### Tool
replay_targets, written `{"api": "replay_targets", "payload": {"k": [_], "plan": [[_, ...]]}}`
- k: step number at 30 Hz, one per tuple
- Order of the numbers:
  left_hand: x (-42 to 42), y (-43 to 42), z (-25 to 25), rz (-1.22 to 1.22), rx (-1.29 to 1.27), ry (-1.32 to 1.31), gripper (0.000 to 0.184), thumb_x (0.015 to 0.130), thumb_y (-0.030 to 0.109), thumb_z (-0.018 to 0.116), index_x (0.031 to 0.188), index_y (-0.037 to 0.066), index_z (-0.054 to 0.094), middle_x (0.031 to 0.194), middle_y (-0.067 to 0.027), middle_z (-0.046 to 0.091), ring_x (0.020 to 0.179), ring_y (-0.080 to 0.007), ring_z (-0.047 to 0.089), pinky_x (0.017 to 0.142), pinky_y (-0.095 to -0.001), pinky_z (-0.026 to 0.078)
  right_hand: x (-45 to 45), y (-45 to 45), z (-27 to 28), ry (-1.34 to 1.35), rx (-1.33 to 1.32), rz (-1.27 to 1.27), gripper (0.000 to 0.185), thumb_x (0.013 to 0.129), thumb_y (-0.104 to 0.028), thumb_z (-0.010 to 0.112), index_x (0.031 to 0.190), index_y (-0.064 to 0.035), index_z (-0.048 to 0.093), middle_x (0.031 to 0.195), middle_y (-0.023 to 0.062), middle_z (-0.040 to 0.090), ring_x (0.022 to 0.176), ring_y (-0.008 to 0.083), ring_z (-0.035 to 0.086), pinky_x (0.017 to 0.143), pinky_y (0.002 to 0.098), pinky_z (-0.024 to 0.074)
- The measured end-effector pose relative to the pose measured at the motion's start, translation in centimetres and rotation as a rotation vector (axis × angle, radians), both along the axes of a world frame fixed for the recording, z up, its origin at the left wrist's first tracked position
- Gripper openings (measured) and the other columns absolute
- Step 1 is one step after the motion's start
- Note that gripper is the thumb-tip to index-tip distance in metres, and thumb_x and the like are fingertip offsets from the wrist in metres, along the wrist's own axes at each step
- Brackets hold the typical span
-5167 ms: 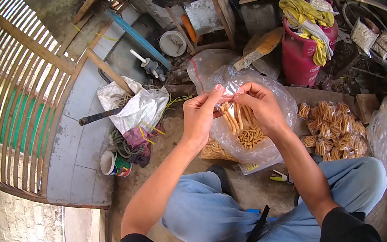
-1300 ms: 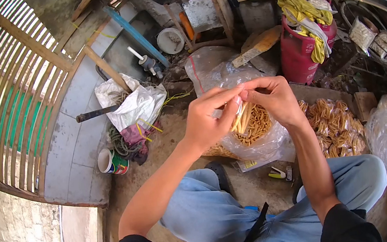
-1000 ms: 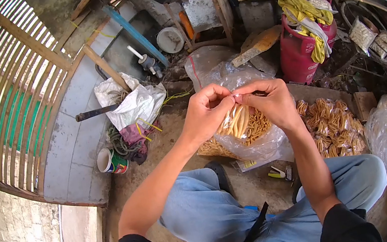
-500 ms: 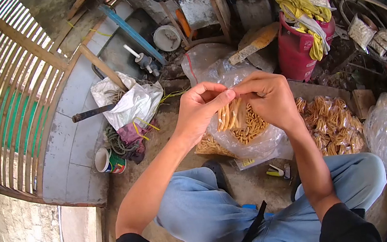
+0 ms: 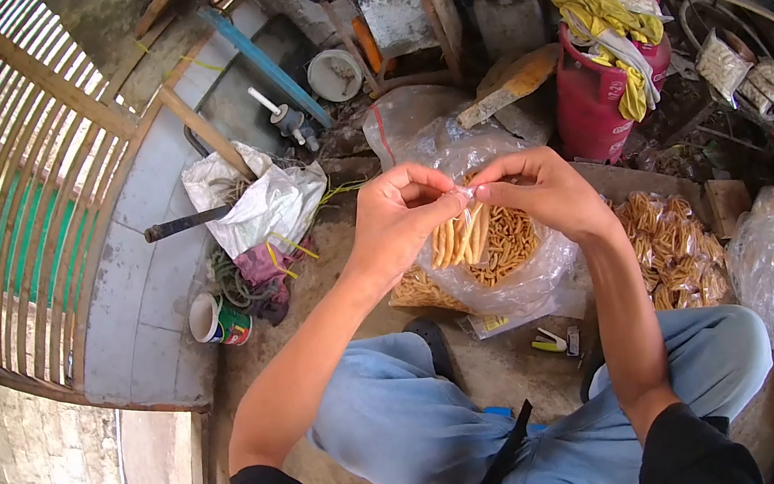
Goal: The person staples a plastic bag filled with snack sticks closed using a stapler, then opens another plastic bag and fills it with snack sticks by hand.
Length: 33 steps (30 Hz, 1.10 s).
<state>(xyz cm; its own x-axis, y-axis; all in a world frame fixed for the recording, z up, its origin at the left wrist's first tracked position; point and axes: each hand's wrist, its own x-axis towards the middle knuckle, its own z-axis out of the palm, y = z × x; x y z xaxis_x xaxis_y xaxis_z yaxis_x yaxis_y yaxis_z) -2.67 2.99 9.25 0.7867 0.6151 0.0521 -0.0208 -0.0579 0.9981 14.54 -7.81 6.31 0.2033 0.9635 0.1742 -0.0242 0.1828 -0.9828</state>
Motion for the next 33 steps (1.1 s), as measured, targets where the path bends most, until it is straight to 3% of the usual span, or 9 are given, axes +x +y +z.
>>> {"api": "replay_targets", "payload": {"k": [3,8,11,14,17,27,28,31,33], "plan": [[-0.3,-0.2,0.4,-0.027,0.086,0.029,0.013,0.079,-0.003,0.068,0.088,0.001,0.06,0.085,-0.0062,0.066,0.077,-0.0087,0.063,0.07,-0.0217,0.05,-0.1,-0.2,0.2,0.053,-0.042,0.027,0.015,0.085,-0.011,0.066,0.091,0.0016,0.07,0.077,0.0029,0.066,0.071,0.0044,0.055,0.064,0.0223,0.0452],[-0.3,-0.6,-0.3,-0.015,0.231,0.081,0.012,0.081,-0.003,0.067,0.088,0.001,0.06,0.085,-0.0046,0.066,0.077,-0.0059,0.061,0.068,-0.0192,0.048,-0.6,-0.2,0.5,-0.275,0.024,-0.057,0.016,0.084,-0.012,0.066,0.081,0.0023,0.07,0.071,0.0034,0.066,0.067,0.0057,0.054,0.061,0.0247,0.0445],[-0.1,-0.4,-0.9,0.012,0.243,0.028,0.013,0.081,-0.002,0.067,0.091,0.002,0.059,0.085,-0.0029,0.065,0.076,-0.0046,0.059,0.067,-0.0183,0.047,-0.8,0.0,0.7,-0.458,0.095,-0.156,0.014,0.083,-0.011,0.066,0.083,0.003,0.068,0.072,0.0047,0.066,0.066,0.0063,0.053,0.06,0.0254,0.0444],[0.1,0.1,-1.7,0.028,0.244,-0.047,0.011,0.086,0.003,0.064,0.095,0.002,0.058,0.085,0.0013,0.061,0.074,-0.0022,0.054,0.064,-0.0175,0.043,-1.4,0.4,0.1,-0.448,0.17,-0.247,0.014,0.084,-0.011,0.066,0.086,0.0029,0.067,0.073,0.0046,0.066,0.066,0.0067,0.054,0.061,0.0263,0.045],[0.0,0.2,-2.3,-0.038,0.264,0.062,0.015,0.093,0.018,0.057,0.098,0.004,0.057,0.082,0.0064,0.055,0.073,0.0009,0.046,0.063,-0.0169,0.039,-1.2,0.6,-0.7,-0.3,0.176,-0.2,0.016,0.085,-0.013,0.065,0.089,0.0027,0.067,0.075,0.0044,0.066,0.067,0.007,0.054,0.061,0.0264,0.0454],[-0.7,1.4,-2.9,0.011,0.335,0.115,0.013,0.089,0.015,0.059,0.095,0.004,0.058,0.077,0.0053,0.055,0.066,0.0005,0.048,0.057,-0.0177,0.039,0.6,0.6,-3.6,-0.19,0.132,-0.227,0.02,0.089,-0.014,0.059,0.095,0.0031,0.069,0.079,0.0033,0.068,0.074,0.0069,0.059,0.068,0.0224,0.0468],[-1.1,1.6,-2.9,-0.003,0.322,0.129,0.012,0.089,0.015,0.059,0.095,0.004,0.058,0.078,0.0049,0.056,0.067,0.0003,0.049,0.058,-0.0177,0.04,1.4,-0.1,-3.5,-0.22,0.053,-0.245,0.026,0.093,-0.022,0.056,0.093,-0.0007,0.07,0.079,0.0013,0.066,0.076,0.0053,0.059,0.066,0.0202,0.0444],[-1.9,2.6,-3.4,-0.043,0.357,0.148,0.012,0.089,0.015,0.059,0.095,0.005,0.058,0.079,0.0043,0.058,0.069,-0.0001,0.051,0.059,-0.0182,0.041,6.1,-1.3,-7.5,-0.244,-0.176,-0.218,0.028,0.091,-0.028,0.057,0.088,-0.003,0.07,0.078,0.002,0.067,0.071,0.006,0.06,0.058,0.0205,0.0438],[-2.2,2.7,-3.7,-0.101,0.351,0.136,0.011,0.09,0.015,0.059,0.095,0.005,0.058,0.08,0.0038,0.059,0.071,-0.0005,0.052,0.06,-0.0184,0.043,8.5,-2.5,-10.9,-0.36,-0.757,-0.021,0.02,0.084,-0.024,0.064,0.085,-0.0048,0.068,0.075,0.0021,0.066,0.067,0.0092,0.062,0.054,0.0218,0.0443]]}}
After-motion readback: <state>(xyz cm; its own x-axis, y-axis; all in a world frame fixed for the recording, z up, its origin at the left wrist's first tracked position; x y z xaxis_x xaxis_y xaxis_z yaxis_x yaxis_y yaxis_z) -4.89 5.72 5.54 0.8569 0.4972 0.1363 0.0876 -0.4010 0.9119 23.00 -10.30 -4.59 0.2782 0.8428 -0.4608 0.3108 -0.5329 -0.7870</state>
